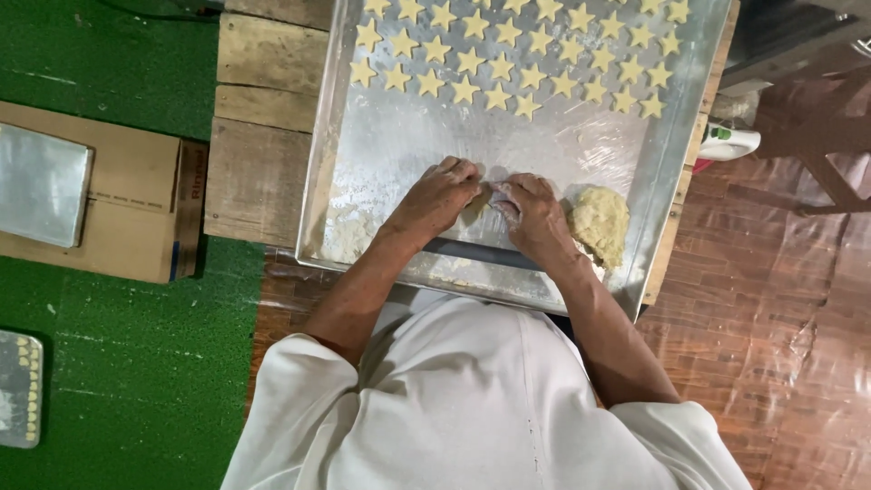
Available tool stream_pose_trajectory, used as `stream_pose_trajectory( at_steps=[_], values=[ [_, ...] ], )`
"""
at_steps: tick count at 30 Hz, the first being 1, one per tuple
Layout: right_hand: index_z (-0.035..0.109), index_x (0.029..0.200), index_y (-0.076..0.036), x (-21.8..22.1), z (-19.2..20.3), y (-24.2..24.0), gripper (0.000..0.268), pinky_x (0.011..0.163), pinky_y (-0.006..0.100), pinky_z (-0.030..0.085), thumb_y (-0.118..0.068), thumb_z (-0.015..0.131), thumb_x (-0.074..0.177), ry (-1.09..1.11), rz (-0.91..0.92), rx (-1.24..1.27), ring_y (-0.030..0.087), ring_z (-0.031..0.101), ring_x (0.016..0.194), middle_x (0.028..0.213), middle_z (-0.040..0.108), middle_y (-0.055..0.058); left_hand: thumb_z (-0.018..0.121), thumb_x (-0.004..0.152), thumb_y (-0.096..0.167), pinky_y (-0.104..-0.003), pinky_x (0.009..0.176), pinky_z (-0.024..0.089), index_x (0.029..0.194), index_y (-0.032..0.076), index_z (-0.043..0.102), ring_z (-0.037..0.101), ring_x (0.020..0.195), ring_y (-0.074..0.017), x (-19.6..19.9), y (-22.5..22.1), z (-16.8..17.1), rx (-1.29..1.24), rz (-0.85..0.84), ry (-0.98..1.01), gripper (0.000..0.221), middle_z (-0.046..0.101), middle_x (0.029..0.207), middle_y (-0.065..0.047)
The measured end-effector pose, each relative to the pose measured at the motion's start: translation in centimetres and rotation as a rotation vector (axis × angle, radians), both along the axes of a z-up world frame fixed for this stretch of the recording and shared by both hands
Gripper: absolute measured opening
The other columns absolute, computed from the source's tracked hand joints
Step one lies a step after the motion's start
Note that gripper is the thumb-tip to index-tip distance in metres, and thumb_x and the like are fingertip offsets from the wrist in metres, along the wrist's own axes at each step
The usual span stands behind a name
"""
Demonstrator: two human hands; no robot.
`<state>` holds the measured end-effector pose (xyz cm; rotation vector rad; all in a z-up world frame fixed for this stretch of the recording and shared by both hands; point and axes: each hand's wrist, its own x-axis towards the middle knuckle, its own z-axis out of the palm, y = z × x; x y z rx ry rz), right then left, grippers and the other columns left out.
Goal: Cutting star-shaped pieces from dough using a cookie cutter and a metal scraper on a baking tray.
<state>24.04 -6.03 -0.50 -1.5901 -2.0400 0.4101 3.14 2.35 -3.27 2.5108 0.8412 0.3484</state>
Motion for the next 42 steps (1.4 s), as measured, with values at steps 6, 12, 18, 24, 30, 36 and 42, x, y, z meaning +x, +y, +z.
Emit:
stream_pose_trajectory(
  at_steps=[6,12,18,24,30,36,42],
  values=[
    [0.075,0.103,-0.011,-1.4,-1.1,0.6,0.008,0.088,0.041,0.053,-0.011,0.072,0.095,-0.136,-0.006,0.022,0.031,0.064,0.093,0.104,0.063,0.008,0.072,0.093,0.009,-0.042,0.091,0.055,0.099,0.008,0.072,0.057,0.115,-0.0287,0.0,0.2,-2.1,-0.053,0.017,-0.040,0.006,0.062,0.115,-0.006],
    [0.071,0.102,-0.008,-1.5,-0.6,0.8,0.007,0.089,0.042,0.054,-0.008,0.071,0.096,-0.165,-0.006,-0.022,0.033,0.065,0.091,0.101,0.062,0.010,0.066,0.098,0.010,-0.041,0.086,0.055,0.105,0.014,0.072,0.059,0.107,-0.0255,-0.6,-0.2,1.4,0.049,0.021,-0.046,0.010,0.063,0.107,-0.004],
    [0.071,0.106,-0.011,-2.3,1.8,0.1,0.009,0.088,0.043,0.056,-0.010,0.068,0.098,-0.026,0.007,-0.083,0.034,0.069,0.097,0.099,0.068,0.009,0.063,0.098,0.008,-0.043,0.083,0.055,0.106,0.013,0.068,0.064,0.096,-0.0296,-0.5,-0.6,-1.6,-0.031,0.028,-0.110,0.011,0.065,0.092,-0.006],
    [0.066,0.099,-0.008,-2.9,0.8,0.6,0.012,0.079,0.048,0.058,-0.012,0.075,0.093,-0.054,-0.045,-0.200,0.036,0.068,0.090,0.091,0.066,0.011,0.061,0.101,0.008,-0.050,0.086,0.056,0.113,0.012,0.067,0.068,0.099,-0.0381,-0.8,-0.9,1.8,-0.323,0.079,-0.248,0.014,0.071,0.097,-0.014],
    [0.067,0.100,-0.007,-3.7,2.9,0.3,0.009,0.074,0.047,0.059,-0.014,0.071,0.097,-0.125,-0.019,-0.167,0.035,0.069,0.084,0.088,0.065,0.012,0.061,0.105,0.017,-0.051,0.083,0.057,0.113,0.011,0.067,0.070,0.095,-0.0397,-1.7,-0.2,3.0,-0.376,0.196,-0.281,0.012,0.071,0.098,-0.017],
    [0.072,0.117,-0.013,-2.3,3.4,-0.8,0.024,0.079,0.054,0.058,-0.013,0.076,0.093,0.225,-0.164,-0.425,0.041,0.072,0.097,0.100,0.076,0.017,0.058,0.107,0.017,-0.049,0.084,0.058,0.117,0.011,0.067,0.070,0.098,-0.0374,-2.0,0.3,2.2,-0.371,0.228,-0.314,0.014,0.072,0.101,-0.016],
    [0.071,0.126,-0.025,4.1,4.0,3.7,0.024,0.090,0.048,0.055,-0.026,0.066,0.103,0.214,-0.465,-0.414,0.033,0.072,0.103,0.110,0.076,0.009,0.057,0.108,0.016,-0.045,0.080,0.059,0.117,0.011,0.069,0.070,0.093,-0.0356,-1.8,0.2,1.9,-0.359,0.246,-0.375,0.016,0.072,0.098,-0.016]
  ],
)
